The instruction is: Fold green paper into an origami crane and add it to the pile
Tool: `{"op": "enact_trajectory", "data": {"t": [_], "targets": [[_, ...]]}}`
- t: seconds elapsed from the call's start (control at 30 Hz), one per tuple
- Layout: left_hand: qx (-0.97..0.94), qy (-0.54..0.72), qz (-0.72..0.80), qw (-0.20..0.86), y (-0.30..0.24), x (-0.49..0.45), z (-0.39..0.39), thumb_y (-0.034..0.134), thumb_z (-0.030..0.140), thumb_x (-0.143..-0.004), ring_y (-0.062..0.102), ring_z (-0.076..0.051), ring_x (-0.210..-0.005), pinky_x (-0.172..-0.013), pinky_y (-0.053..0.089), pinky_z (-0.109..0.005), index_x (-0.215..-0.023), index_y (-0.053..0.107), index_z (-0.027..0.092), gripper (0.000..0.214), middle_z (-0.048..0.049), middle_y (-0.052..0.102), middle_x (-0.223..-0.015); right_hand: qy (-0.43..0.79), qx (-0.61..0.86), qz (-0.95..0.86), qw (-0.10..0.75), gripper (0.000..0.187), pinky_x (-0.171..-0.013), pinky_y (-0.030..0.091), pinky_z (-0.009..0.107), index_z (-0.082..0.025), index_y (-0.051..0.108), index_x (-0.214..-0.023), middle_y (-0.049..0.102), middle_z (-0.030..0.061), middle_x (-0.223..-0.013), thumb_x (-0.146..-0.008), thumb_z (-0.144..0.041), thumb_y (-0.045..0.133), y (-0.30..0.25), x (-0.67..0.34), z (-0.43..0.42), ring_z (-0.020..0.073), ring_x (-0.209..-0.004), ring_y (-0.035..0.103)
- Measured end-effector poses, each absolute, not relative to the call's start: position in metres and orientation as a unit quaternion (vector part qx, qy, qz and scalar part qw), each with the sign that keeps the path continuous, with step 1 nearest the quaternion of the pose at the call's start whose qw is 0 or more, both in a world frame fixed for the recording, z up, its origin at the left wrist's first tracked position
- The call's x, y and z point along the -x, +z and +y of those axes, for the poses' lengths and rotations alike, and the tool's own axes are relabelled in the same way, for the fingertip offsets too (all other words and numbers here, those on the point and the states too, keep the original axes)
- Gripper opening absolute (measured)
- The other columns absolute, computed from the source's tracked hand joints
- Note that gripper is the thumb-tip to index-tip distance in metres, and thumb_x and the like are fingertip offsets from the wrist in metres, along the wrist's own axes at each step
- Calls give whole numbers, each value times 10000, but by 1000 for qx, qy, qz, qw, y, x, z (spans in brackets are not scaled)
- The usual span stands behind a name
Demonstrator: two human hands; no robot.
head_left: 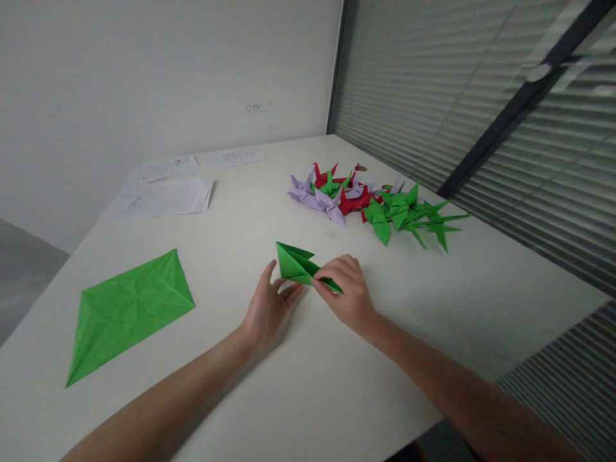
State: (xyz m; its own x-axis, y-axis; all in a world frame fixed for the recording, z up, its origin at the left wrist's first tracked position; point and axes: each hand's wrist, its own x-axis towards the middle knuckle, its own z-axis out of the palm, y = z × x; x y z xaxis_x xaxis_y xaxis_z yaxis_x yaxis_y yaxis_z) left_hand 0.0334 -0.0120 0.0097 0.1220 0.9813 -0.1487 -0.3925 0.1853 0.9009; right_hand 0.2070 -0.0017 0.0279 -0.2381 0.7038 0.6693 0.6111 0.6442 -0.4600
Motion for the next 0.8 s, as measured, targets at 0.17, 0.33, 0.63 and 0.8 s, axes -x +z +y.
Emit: {"op": "enact_trajectory", "data": {"t": [0.17, 0.33, 0.63, 0.8], "targets": [[-291, 538, 374, 697, 17, -35, -15, 451, 608, -920, 622, -249, -1024, -879, 534, -432, -1171, 583, 279, 434, -85, 644, -1100, -7, 405, -819, 407, 115, -813, 399, 407, -256, 718, -936, 626, 55, -840, -906, -289, 612, 26, -199, -14, 228, -882, 507], [-222, 541, 355, 730, 26, -34, -16, 478, 503, -943, 638, -212, -1009, -850, 518, -355, -1197, 546, 261, 357, -63, 670, -1071, 7, 428, -822, 376, 197, -973, 392, 490, -255, 737, -1030, 476, 127, -1183, -885, -323, 622, 26, -196, -20, 296, -1137, 439], [-189, 525, 343, 756, 35, -34, -18, 594, 481, -900, 684, -227, -884, -815, 523, -371, -1174, 577, 220, 379, -64, 702, -991, 70, 398, -856, 321, 183, -1054, 362, 553, -218, 737, -942, 395, 147, -1348, -831, -350, 674, 21, -195, -19, 341, -1261, 380], [-183, 512, 359, 759, 34, -34, -18, 574, 481, -910, 690, -233, -841, -771, 537, -372, -1191, 569, 225, 380, -66, 702, -964, 91, 369, -877, 293, 323, -1076, 332, 552, -222, 738, -977, 392, 154, -1359, -822, -498, 670, 24, -197, -18, 351, -1293, 352]]}}
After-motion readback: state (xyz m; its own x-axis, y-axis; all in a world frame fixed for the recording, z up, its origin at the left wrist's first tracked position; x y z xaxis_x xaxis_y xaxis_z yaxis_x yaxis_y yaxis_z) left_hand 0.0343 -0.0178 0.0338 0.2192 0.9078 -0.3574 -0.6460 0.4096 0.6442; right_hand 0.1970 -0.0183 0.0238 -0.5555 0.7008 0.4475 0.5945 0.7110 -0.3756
